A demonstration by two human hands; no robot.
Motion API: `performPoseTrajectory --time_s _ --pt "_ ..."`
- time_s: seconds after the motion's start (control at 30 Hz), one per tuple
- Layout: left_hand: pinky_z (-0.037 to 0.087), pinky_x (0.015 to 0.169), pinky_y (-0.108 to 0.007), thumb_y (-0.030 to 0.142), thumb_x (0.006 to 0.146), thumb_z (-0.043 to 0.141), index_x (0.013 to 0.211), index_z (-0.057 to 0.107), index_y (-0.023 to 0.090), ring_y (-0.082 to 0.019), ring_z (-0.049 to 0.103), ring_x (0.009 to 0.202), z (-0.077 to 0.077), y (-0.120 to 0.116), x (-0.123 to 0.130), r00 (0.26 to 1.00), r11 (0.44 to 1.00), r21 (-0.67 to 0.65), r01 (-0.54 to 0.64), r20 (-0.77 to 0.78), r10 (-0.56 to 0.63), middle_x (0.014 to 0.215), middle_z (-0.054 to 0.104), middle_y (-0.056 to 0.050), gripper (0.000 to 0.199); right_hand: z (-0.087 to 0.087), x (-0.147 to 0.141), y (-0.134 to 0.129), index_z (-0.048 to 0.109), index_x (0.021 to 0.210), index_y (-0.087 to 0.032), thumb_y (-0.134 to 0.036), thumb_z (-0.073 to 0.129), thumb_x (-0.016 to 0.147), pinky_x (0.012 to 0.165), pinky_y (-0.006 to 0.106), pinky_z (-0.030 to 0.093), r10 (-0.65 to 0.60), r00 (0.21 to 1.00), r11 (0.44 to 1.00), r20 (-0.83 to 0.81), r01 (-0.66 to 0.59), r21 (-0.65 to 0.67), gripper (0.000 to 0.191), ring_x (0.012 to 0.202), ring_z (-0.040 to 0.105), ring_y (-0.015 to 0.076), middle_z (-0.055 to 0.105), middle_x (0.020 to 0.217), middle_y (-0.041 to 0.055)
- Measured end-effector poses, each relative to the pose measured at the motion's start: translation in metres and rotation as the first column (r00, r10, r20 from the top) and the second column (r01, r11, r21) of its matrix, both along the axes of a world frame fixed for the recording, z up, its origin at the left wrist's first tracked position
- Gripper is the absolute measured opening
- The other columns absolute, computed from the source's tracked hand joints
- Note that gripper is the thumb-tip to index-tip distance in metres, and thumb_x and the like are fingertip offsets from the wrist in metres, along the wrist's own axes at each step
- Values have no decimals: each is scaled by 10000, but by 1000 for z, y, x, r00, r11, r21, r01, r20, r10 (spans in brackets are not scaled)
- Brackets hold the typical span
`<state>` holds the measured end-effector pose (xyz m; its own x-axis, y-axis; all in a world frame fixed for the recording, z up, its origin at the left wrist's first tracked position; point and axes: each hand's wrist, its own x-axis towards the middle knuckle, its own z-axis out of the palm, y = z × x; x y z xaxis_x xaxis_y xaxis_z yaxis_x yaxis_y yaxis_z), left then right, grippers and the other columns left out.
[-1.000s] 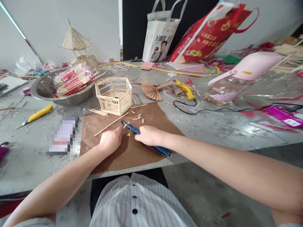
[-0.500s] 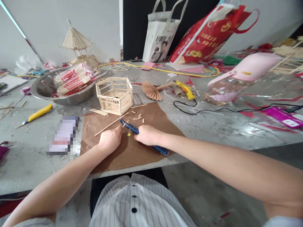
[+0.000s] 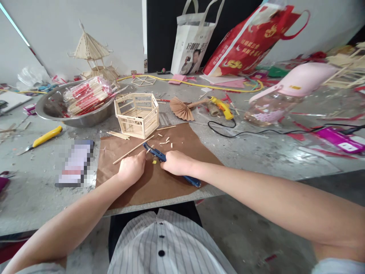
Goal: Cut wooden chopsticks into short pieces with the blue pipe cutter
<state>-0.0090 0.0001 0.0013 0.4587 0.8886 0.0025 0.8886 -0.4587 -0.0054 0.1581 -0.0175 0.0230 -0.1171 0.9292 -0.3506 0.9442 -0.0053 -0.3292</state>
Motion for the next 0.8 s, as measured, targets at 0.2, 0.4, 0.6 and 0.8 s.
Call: performPoseTrajectory --time_s 0.2,0.4,0.6,0.8 --pt "430 623 -276 303 845 230 1056 463 193 -181 604 708 0 0 0 1000 1000 10 -4 11 3 787 640 -57 334 1 0 0 637 837 -144 -350 412 661 520 257 380 -3 1000 1000 6 3 -2 353 737 592 236 642 838 139" --pt "427 660 -268 311 846 234 1074 457 196 -169 600 744 1 -1 1 1000 1000 -12 -22 19 22 813 636 -59 339 -3 0 -2 625 803 -152 -365 405 658 519 266 384 -3 1000 1000 15 3 28 339 719 595 242 642 808 130" --pt "422 643 -273 304 847 224 1106 439 205 -176 601 719 1 0 0 1000 1000 -13 -11 13 11 797 638 -60 351 -7 0 -1 603 749 -148 -348 422 654 576 273 404 7 1000 997 -3 -7 79 286 737 594 240 638 778 122" --pt "408 653 -265 375 847 199 996 494 221 -174 594 756 2 0 -1 997 997 -6 -71 43 72 800 633 -43 365 -3 11 4 534 635 -129 -303 416 678 451 223 404 -214 907 953 -362 113 -281 214 429 531 124 590 573 57"
